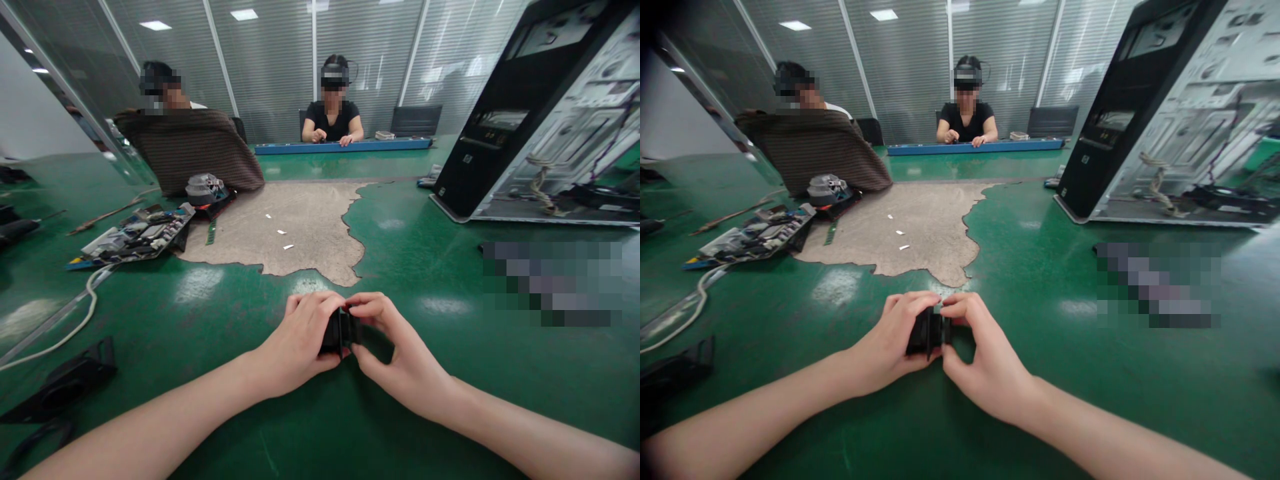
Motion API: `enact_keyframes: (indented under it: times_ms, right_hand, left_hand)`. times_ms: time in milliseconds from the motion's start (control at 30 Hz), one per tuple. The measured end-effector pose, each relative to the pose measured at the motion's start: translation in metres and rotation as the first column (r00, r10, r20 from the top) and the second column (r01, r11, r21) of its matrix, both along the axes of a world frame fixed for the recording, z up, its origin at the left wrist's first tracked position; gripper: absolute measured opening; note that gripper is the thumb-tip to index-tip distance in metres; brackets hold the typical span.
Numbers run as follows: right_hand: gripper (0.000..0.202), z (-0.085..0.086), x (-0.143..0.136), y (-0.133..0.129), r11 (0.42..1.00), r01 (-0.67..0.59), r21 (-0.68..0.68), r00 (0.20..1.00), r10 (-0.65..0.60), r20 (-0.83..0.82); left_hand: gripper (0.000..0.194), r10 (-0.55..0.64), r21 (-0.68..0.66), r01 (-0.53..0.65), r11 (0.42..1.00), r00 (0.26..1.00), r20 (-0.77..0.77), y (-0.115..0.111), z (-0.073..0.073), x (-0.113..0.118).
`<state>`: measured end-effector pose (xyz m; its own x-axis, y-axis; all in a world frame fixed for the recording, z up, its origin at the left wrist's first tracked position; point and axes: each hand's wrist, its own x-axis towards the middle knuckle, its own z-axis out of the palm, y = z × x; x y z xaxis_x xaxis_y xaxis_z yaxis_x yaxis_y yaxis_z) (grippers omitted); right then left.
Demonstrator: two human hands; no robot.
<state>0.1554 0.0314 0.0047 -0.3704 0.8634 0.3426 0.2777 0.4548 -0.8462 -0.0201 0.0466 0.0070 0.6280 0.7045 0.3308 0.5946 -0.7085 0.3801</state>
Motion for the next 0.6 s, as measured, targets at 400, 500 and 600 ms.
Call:
enact_keyframes:
  times_ms: [400, 500, 600]
  right_hand:
    - [0.026, 0.003, -0.003, 0.009, 0.908, -0.162, -0.387, 0.967, 0.069, -0.243]
    - [0.022, 0.003, -0.003, 0.01, 0.875, -0.184, -0.449, 0.953, 0.047, -0.298]
    - [0.02, 0.001, -0.004, 0.011, 0.868, -0.186, -0.46, 0.942, 0.024, -0.335]
  left_hand:
    - [0.058, -0.02, 0.03, 0.02, 0.999, 1.0, -0.018, 0.0, -0.001, -0.002]
    - [0.057, -0.021, 0.063, 0.022, 0.998, 1.0, -0.012, -0.002, -0.001, -0.002]
    - [0.056, -0.023, 0.084, 0.025, 0.996, 1.0, -0.015, -0.003, -0.001, -0.001]
